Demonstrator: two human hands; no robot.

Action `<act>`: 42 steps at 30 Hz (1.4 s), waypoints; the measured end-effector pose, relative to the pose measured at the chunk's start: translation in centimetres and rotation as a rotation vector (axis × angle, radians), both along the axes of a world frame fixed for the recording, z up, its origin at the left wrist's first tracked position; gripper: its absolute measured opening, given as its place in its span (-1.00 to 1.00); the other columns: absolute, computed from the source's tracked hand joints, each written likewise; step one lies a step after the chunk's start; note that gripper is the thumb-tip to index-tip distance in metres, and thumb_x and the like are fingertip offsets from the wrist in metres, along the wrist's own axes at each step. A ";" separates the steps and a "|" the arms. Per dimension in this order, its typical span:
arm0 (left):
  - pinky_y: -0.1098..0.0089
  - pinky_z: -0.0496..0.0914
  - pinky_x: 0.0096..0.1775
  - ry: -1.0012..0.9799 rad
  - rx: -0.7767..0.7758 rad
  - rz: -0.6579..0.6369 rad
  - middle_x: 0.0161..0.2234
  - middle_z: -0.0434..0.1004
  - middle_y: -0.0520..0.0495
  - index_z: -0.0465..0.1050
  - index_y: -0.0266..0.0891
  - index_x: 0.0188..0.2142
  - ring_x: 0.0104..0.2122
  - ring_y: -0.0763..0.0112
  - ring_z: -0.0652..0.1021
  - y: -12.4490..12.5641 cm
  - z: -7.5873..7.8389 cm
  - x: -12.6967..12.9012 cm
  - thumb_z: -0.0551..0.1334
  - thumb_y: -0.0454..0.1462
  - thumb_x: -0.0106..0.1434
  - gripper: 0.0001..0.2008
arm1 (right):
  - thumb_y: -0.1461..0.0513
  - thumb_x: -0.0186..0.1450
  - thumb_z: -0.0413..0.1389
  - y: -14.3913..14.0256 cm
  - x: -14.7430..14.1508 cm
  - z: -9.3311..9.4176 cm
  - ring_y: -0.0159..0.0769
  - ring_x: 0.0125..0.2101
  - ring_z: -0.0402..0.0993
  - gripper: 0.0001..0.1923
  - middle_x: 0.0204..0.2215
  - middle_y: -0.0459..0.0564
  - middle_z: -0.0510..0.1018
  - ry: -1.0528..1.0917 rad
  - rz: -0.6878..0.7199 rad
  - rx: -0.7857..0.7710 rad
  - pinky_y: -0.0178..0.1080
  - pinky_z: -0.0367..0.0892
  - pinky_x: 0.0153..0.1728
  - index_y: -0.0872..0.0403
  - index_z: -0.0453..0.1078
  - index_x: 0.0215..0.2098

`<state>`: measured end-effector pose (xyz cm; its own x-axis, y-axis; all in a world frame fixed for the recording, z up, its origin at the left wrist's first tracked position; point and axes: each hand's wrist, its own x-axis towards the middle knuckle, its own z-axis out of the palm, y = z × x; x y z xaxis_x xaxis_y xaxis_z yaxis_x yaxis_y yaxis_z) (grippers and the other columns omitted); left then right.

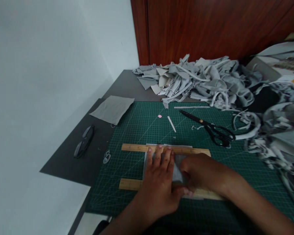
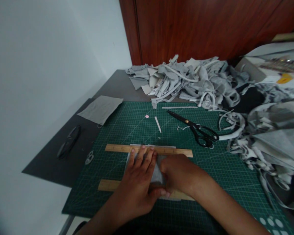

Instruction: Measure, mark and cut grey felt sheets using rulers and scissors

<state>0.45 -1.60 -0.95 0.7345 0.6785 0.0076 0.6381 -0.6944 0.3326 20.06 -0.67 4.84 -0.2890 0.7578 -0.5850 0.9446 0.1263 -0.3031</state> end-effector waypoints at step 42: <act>-0.16 -0.30 0.45 -0.033 0.080 -0.004 0.53 -0.15 -0.14 -0.04 -0.27 0.49 0.51 -0.05 -0.19 0.5 -0.8 0.0 0.08 0.27 0.37 -0.06 | 0.13 0.11 0.43 0.4 -0.4 1.2 -0.07 -0.33 0.63 -0.78 -0.36 0.12 0.74 -0.046 0.056 -0.007 -0.26 0.16 -0.46 0.11 0.68 -0.36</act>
<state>0.48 -1.08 -1.78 0.7354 0.6721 0.0862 0.6249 -0.7219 0.2970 19.62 -0.28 6.09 -0.3038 0.7370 -0.6038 0.9490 0.1776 -0.2606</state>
